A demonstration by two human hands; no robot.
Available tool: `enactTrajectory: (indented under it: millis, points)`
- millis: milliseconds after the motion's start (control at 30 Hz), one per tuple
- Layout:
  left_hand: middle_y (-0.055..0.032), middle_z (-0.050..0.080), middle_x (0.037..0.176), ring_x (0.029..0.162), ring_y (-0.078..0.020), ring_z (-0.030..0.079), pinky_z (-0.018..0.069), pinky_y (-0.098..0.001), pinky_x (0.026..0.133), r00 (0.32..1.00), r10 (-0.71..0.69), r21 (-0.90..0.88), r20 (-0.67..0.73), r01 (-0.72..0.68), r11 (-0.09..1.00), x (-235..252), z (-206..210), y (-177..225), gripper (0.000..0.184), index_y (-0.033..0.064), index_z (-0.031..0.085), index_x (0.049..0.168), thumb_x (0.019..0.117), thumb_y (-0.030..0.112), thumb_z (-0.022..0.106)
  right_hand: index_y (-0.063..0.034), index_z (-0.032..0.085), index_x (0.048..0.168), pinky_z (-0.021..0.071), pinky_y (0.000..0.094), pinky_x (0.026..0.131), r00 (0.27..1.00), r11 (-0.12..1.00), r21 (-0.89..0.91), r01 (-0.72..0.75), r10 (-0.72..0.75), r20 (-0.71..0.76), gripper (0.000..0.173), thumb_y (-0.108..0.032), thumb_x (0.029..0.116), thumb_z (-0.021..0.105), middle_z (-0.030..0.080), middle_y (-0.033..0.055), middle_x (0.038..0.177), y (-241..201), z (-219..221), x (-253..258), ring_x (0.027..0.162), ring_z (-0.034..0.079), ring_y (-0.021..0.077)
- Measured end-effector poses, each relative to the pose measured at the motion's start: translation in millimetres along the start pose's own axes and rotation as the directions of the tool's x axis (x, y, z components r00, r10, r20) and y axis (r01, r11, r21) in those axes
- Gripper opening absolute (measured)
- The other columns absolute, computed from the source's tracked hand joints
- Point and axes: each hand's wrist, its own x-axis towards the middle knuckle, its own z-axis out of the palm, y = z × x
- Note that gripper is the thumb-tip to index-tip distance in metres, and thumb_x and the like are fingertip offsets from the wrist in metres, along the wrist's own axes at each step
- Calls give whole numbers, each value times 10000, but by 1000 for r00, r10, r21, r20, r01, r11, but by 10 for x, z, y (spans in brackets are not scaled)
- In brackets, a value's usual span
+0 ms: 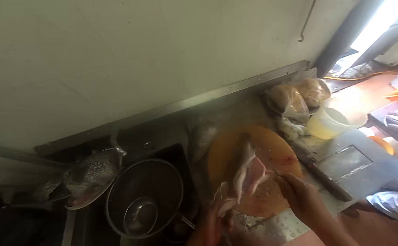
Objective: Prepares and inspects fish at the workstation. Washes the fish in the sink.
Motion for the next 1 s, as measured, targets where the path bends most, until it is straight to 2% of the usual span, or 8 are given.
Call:
enactTrajectory:
  millis: [67,133,233,400,600,700,800,1000]
  points:
    - [-114,673,848,616,-160,648,572,-279,546,995,-94,-155,22,96,983,-55,-91,-80,541,58,588,1184,1110,473,249,-168,701,1046,526,329,504,1000,998,56,-8,7,10,345,-406,1084,455,600,-47,690,-106,89,-185,559,578,88]
    - [-120,678,827,615,-175,649,563,-295,544,975,-101,-146,-197,73,987,-62,-91,-159,537,55,590,1188,1113,479,268,-130,695,1161,559,394,543,988,997,52,-57,48,149,338,-367,1083,467,637,14,726,-259,215,-353,585,611,148]
    - [-159,677,1034,731,-239,697,623,-388,641,857,204,110,-472,-173,979,-34,-65,-313,463,12,525,1384,1116,366,391,-138,679,1190,584,492,602,949,997,-55,-57,71,306,316,-350,1071,477,681,64,768,-333,566,-489,650,676,235]
    - [-172,560,1325,759,-209,713,658,-392,632,716,592,555,-371,-340,759,34,14,-321,531,-18,486,1435,1070,365,439,-95,588,1314,614,559,728,882,978,-207,28,73,466,315,-226,1050,476,710,155,1047,-621,1031,-475,869,734,353]
    - [-148,643,1104,626,-211,683,626,-388,519,663,610,635,-434,-254,729,167,165,-30,395,7,576,1301,1098,304,412,-75,594,1298,609,548,737,907,954,-298,-27,149,395,302,-191,1038,495,713,167,1059,-789,946,-254,885,737,362]
    - [-141,664,1108,885,-183,679,599,-369,791,649,667,740,-366,-231,631,174,207,-66,376,-6,650,1206,1085,269,424,-102,595,1258,612,541,688,858,967,-235,102,35,513,262,-226,1049,498,701,154,1039,-958,984,-378,844,733,349]
    - [-142,628,1097,750,-169,675,623,-351,647,633,685,761,-361,-225,609,188,195,-95,387,0,661,1162,1090,277,400,-112,627,1212,606,551,714,859,984,-160,74,18,511,249,-248,1057,487,711,140,984,-886,948,-276,853,730,340]
    - [-164,649,1179,1113,-206,637,536,-364,989,581,775,865,-250,-225,448,212,146,-96,369,-37,684,1132,1071,206,413,-108,633,1243,602,568,747,821,987,-138,87,8,570,280,-247,1054,481,711,154,1000,-883,845,-265,890,727,352]
